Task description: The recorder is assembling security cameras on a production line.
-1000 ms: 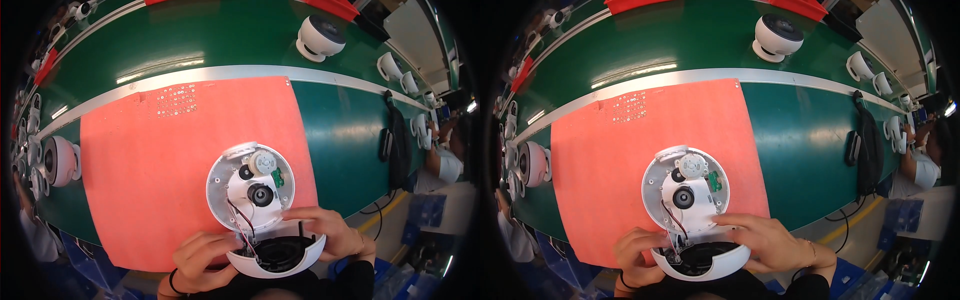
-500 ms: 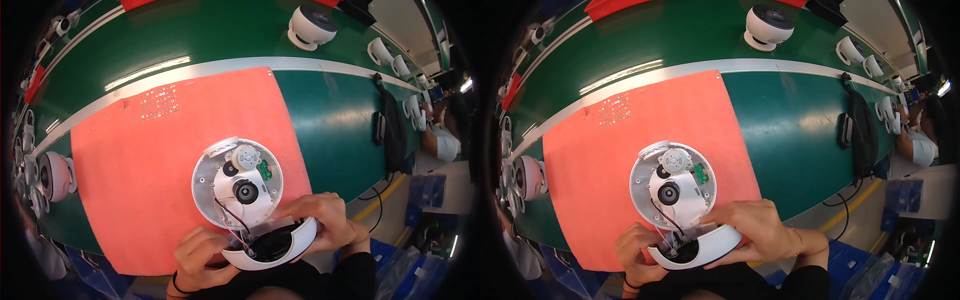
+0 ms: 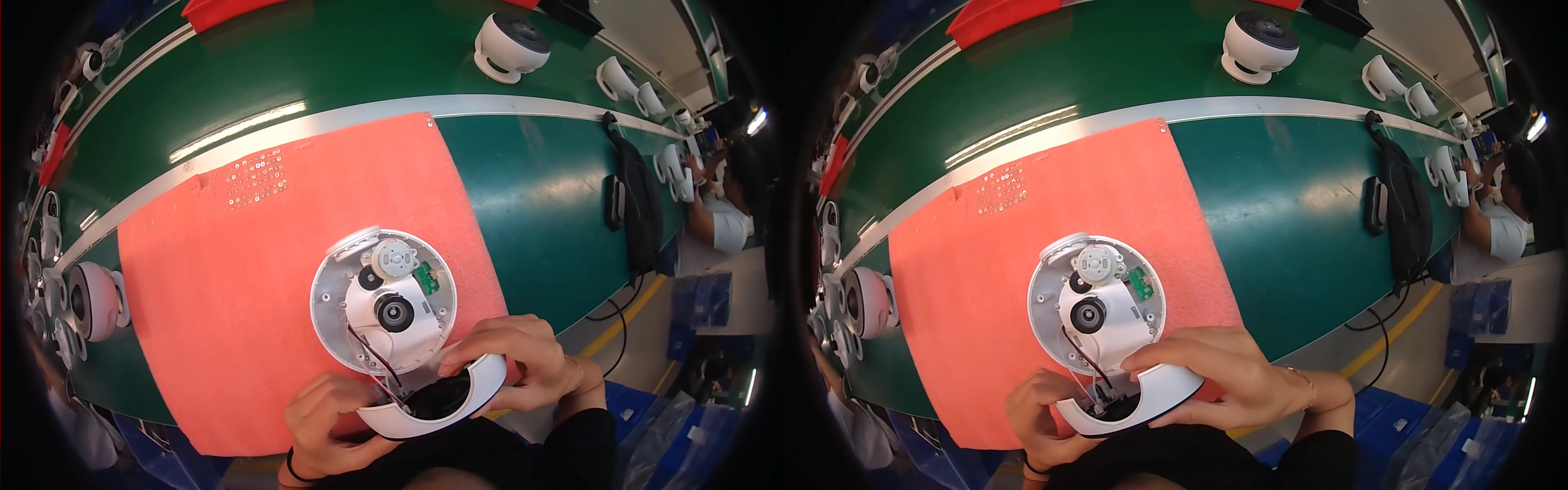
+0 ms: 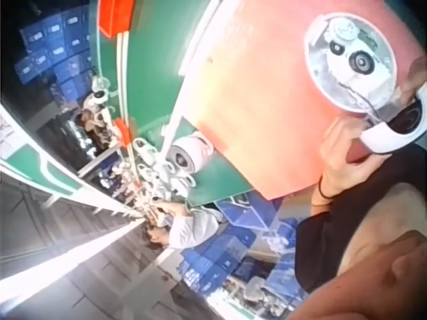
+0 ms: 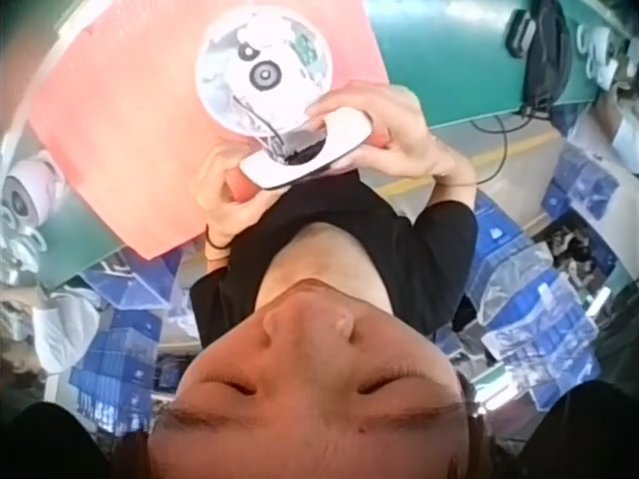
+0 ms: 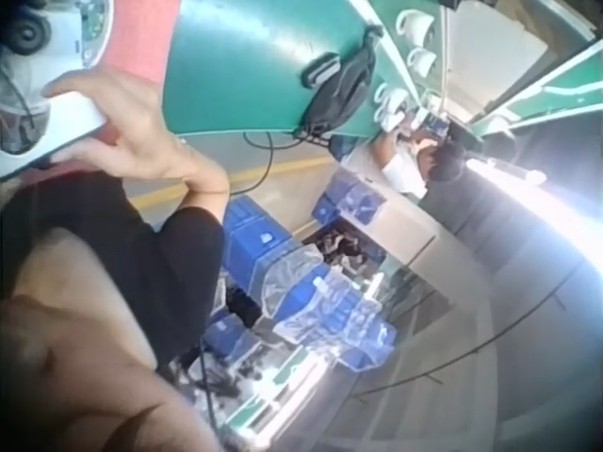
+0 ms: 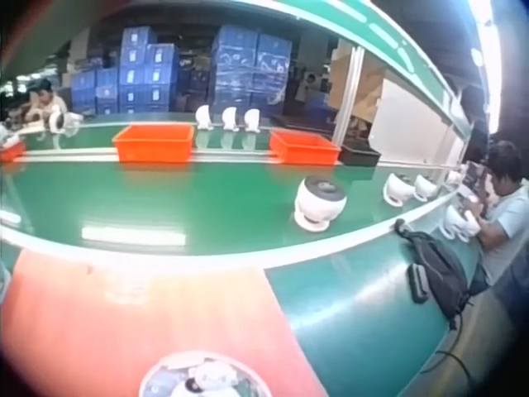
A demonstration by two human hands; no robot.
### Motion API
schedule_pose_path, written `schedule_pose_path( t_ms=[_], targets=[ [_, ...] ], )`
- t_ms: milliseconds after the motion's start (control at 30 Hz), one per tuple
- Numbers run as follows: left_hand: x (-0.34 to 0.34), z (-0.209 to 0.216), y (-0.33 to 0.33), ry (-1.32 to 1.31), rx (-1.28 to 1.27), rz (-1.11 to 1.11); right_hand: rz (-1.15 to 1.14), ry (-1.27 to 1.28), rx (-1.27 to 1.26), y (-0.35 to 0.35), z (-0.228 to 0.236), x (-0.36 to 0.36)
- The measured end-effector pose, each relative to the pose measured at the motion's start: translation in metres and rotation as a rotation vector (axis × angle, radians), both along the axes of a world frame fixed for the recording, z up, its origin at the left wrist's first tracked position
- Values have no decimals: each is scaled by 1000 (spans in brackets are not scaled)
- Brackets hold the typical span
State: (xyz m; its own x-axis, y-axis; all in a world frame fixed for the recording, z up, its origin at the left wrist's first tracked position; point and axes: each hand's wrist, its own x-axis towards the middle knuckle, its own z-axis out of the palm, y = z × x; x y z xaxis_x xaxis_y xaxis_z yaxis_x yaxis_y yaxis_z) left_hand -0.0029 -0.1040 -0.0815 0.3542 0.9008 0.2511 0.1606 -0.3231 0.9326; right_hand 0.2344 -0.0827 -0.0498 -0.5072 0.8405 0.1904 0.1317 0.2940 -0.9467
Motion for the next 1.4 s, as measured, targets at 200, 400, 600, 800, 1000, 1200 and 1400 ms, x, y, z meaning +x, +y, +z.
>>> schedule_pose_path(
  t_ms=[200,400,600,800,1000,1200,1400],
  targets=[
    [5,2,-8,154,85,83,-58,37,143,-2,-4,-1],
    [8,7,-8,222,75,103,-99,-11,109,-11,-5,4],
    [13,1,-20,48,-177,84,-111,51,18,-10,-5,6],
    [6,10,-22,-92,-394,64,-1,-10,17,-9,5,9],
    [-2,0,-11,-9,-305,-91,-27,3,-79,-23,-18,15],
    [5,13,-12,-18,-266,5,-42,-94,14,-18,-7,15],
    [1,14,-10,-249,-248,83,152,129,-33,-8,-8,-2]
  ],
)
